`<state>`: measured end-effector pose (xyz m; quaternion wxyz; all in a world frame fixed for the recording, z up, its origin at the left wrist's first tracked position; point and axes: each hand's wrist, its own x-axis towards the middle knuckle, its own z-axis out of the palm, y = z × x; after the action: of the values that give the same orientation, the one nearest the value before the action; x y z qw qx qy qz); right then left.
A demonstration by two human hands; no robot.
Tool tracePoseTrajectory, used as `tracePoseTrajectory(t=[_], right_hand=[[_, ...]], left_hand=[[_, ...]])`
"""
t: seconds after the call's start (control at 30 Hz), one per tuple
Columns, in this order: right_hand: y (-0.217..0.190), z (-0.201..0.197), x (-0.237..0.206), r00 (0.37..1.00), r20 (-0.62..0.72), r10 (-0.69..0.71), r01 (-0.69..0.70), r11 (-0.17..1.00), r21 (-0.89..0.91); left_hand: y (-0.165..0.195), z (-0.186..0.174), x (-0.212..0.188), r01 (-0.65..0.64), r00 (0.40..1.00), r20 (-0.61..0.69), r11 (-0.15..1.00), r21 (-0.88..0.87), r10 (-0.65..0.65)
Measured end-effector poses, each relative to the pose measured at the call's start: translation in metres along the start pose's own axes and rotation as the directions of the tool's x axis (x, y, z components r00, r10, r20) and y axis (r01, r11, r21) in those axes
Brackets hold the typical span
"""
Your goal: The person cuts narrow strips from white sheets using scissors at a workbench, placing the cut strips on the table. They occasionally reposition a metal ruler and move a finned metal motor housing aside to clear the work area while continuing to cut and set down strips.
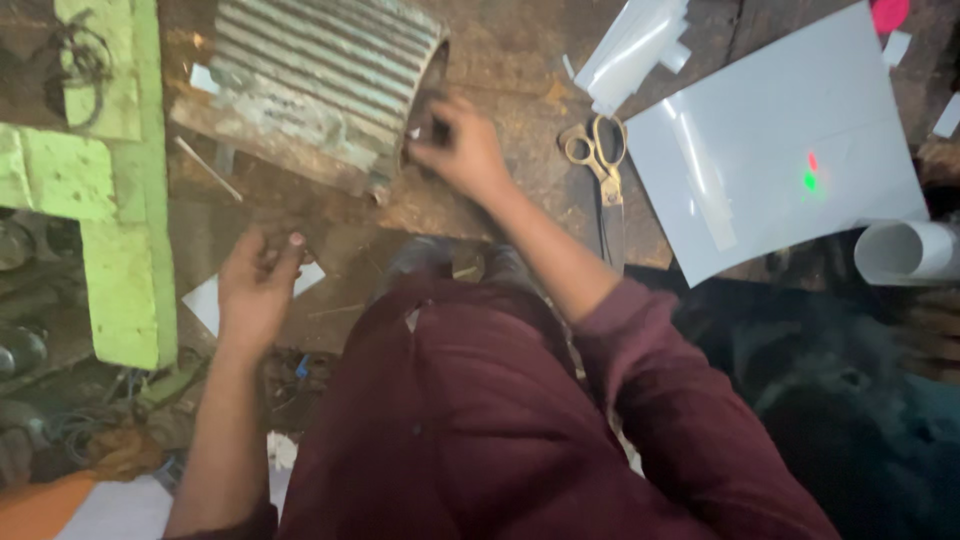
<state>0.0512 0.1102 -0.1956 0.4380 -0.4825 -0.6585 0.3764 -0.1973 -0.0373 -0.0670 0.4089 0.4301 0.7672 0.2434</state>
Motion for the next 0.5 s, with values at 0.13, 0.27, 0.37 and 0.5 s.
tracePoseTrajectory(t=[0.13, 0.27, 0.37, 0.5], right_hand=[[-0.001, 0.004, -0.002, 0.979, 0.003, 0.205, -0.205, 0.979, -0.001], [-0.006, 0.009, -0.003, 0.988, -0.01, 0.157, -0.157, 0.988, 0.014], [-0.011, 0.008, -0.018, 0.981, -0.064, 0.183, -0.184, 0.983, -0.016], [-0.026, 0.014, -0.039, 0.959, -0.086, 0.269, -0.27, 0.963, 0.005]], left_hand=[[-0.002, -0.008, 0.018, -0.056, 0.998, -0.015, 0.993, -0.102, 0.055], [0.002, -0.013, 0.045, -0.099, 0.993, -0.076, 0.982, -0.163, 0.087], [0.01, -0.02, 0.071, -0.329, 0.928, -0.153, 0.94, 0.093, 0.34], [0.018, -0.015, 0.124, -0.422, 0.906, -0.086, 0.9, -0.113, 0.414]])
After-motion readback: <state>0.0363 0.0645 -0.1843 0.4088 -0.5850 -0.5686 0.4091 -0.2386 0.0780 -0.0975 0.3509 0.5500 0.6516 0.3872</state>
